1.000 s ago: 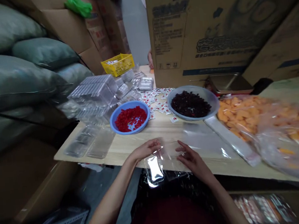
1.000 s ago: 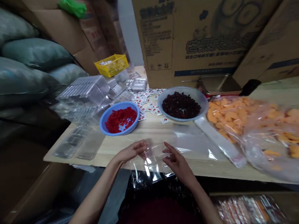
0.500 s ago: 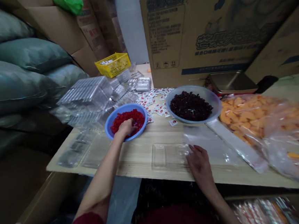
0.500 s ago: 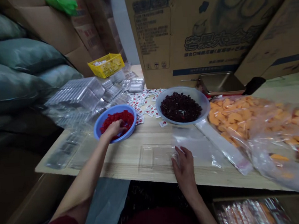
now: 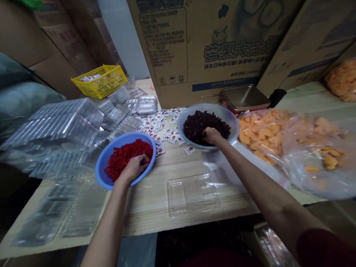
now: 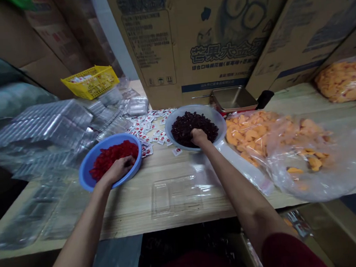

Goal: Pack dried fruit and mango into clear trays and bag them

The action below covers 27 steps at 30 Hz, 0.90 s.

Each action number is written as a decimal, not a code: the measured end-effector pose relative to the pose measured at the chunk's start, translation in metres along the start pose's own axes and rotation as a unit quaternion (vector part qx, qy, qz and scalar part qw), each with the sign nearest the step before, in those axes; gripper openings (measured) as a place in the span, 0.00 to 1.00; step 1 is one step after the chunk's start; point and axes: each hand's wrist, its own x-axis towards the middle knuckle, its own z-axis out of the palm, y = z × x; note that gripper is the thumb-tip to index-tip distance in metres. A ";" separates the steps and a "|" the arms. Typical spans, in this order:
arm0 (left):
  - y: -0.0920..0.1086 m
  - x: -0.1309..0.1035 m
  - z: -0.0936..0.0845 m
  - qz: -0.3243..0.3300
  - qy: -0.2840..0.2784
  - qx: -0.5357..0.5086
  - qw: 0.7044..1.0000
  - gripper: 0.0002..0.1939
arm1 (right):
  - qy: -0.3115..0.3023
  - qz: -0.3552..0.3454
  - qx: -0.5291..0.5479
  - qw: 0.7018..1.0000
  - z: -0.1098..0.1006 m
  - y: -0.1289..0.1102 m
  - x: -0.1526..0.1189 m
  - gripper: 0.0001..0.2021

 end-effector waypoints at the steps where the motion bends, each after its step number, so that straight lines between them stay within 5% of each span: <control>1: 0.000 0.001 0.001 -0.005 0.003 0.000 1.000 0.06 | -0.010 -0.007 -0.003 1.000 0.004 -0.001 0.006 0.11; 5: -0.001 0.002 0.003 -0.052 0.055 -0.025 0.997 0.09 | -0.041 -0.035 0.002 0.999 0.010 0.006 0.013 0.09; 12: -0.003 0.000 -0.001 -0.088 0.267 -0.176 0.944 0.16 | -0.013 -0.047 0.061 0.997 0.006 0.023 0.001 0.14; 15: 0.020 -0.011 -0.003 -0.069 0.345 -0.252 0.902 0.17 | 0.033 -0.028 0.111 0.993 0.002 0.028 0.000 0.07; 17: 0.053 -0.026 0.004 -0.033 0.367 -0.284 0.885 0.17 | 0.079 -0.008 0.143 0.987 -0.006 0.035 -0.004 0.03; 22: 0.151 -0.058 0.070 0.081 0.215 -0.275 0.934 0.09 | 0.189 -0.036 0.243 0.951 -0.023 0.043 -0.059 0.08; 25: 0.180 -0.056 0.121 0.097 0.175 -0.190 0.961 0.04 | 0.188 -0.111 0.379 0.899 -0.006 0.033 -0.123 0.11; 27: 0.186 -0.048 0.146 0.097 0.187 -0.145 0.967 0.03 | 0.141 -0.105 0.401 0.899 0.018 0.022 -0.160 0.07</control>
